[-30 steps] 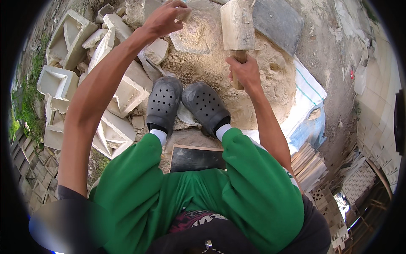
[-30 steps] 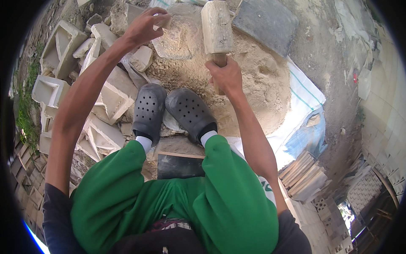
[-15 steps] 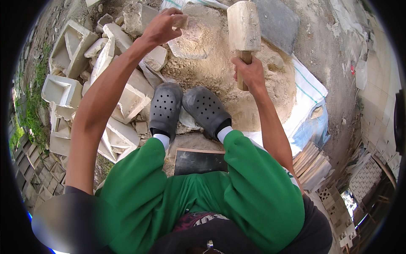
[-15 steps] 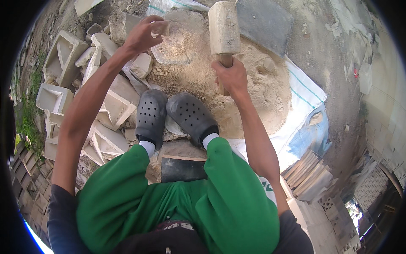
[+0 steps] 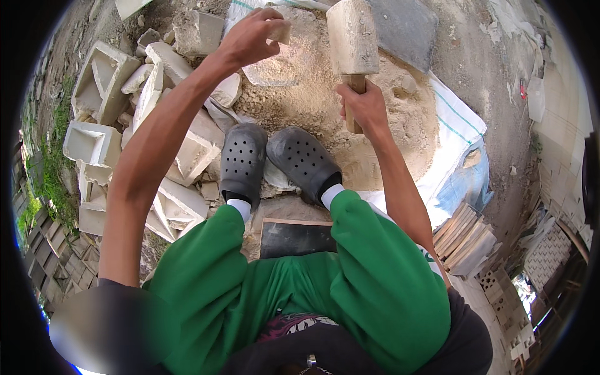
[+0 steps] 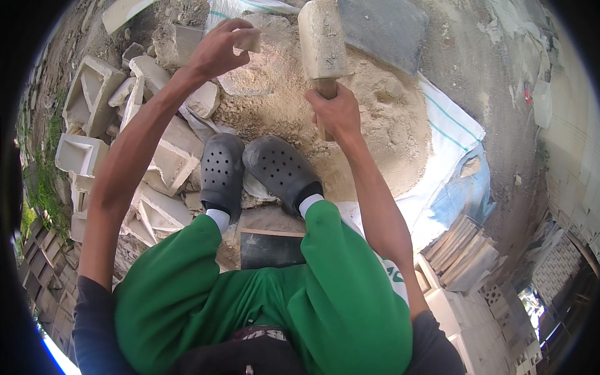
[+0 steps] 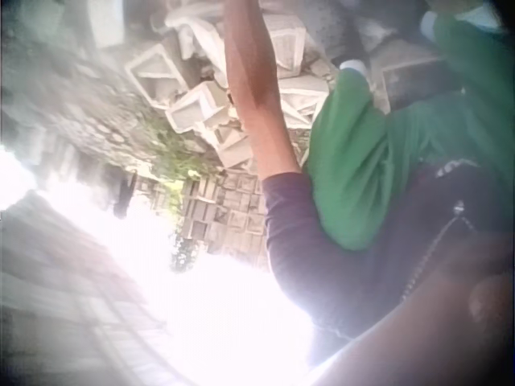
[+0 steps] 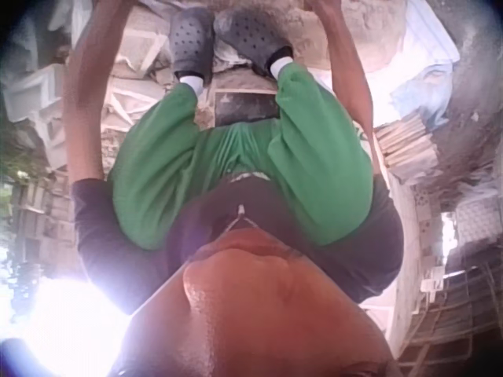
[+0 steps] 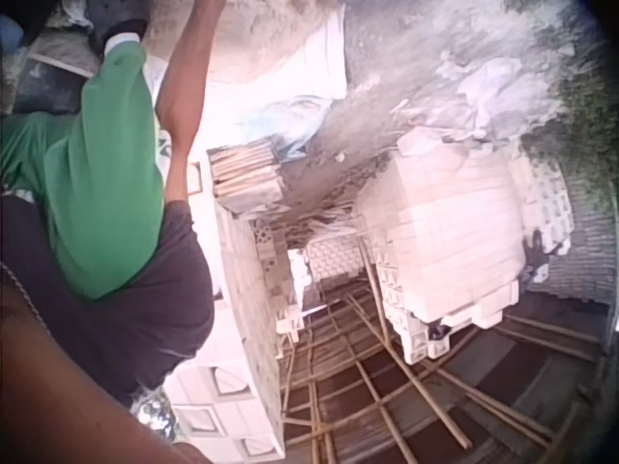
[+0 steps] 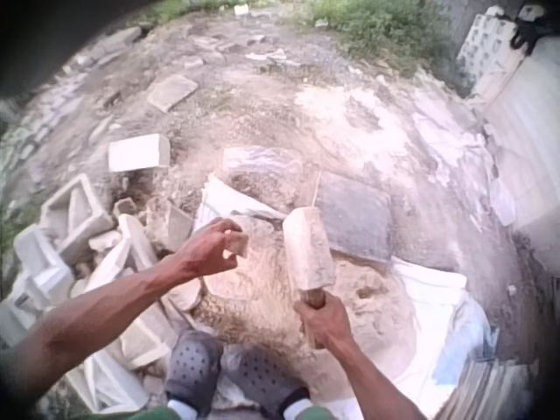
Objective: The person repeatedly strikes a small stone with a wooden mallet to break it into smaller pieces. The person holds the stone with the left hand and swings the mallet with the right hand, occasionally repositioning the stone on a tarp.
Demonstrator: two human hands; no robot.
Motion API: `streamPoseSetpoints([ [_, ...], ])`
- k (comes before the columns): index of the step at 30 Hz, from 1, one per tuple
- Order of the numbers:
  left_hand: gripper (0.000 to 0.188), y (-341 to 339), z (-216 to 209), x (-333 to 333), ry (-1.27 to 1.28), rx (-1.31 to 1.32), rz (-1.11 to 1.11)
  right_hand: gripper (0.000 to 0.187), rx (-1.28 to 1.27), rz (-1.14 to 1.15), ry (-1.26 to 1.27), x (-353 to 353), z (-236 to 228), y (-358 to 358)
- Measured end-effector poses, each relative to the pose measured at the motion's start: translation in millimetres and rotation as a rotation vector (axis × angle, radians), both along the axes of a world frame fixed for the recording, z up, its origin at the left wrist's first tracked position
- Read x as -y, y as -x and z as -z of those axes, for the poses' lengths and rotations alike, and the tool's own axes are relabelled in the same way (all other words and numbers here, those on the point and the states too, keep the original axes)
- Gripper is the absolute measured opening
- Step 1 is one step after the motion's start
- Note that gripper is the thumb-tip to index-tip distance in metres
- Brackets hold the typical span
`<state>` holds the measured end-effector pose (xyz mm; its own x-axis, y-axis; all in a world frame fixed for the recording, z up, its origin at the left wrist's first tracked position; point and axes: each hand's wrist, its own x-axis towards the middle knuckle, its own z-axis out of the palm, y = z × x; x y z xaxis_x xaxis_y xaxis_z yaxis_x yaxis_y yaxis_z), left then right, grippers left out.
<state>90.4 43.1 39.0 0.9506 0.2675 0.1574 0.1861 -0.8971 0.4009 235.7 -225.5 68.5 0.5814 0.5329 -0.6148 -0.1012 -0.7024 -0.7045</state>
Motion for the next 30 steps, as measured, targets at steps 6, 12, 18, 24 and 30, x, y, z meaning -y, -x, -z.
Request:
streamPoseSetpoints([
  [6,0.048,3.6,12.6,1.9,0.054,-0.157,0.01,0.038,-0.008,0.003,0.008,-2.7,3.1,-1.8],
  [12,0.047,-25.3,6.3,72.5,0.168,-0.205,0.187,0.038,-0.021,0.009,0.01,-5.2,-0.5,1.8],
  [18,0.049,24.5,-8.6,-24.8,0.027,-0.147,-0.069,0.039,-0.04,0.004,0.01,10.4,2.7,-2.0],
  [24,0.044,43.6,3.6,1.6,0.022,-0.145,-0.032,0.037,-0.016,-0.013,0.033,8.4,8.8,-2.3],
  [30,0.05,45.5,9.3,-23.6,0.119,-0.171,0.064,0.037,-0.018,-0.012,0.046,-2.6,2.3,4.2],
])
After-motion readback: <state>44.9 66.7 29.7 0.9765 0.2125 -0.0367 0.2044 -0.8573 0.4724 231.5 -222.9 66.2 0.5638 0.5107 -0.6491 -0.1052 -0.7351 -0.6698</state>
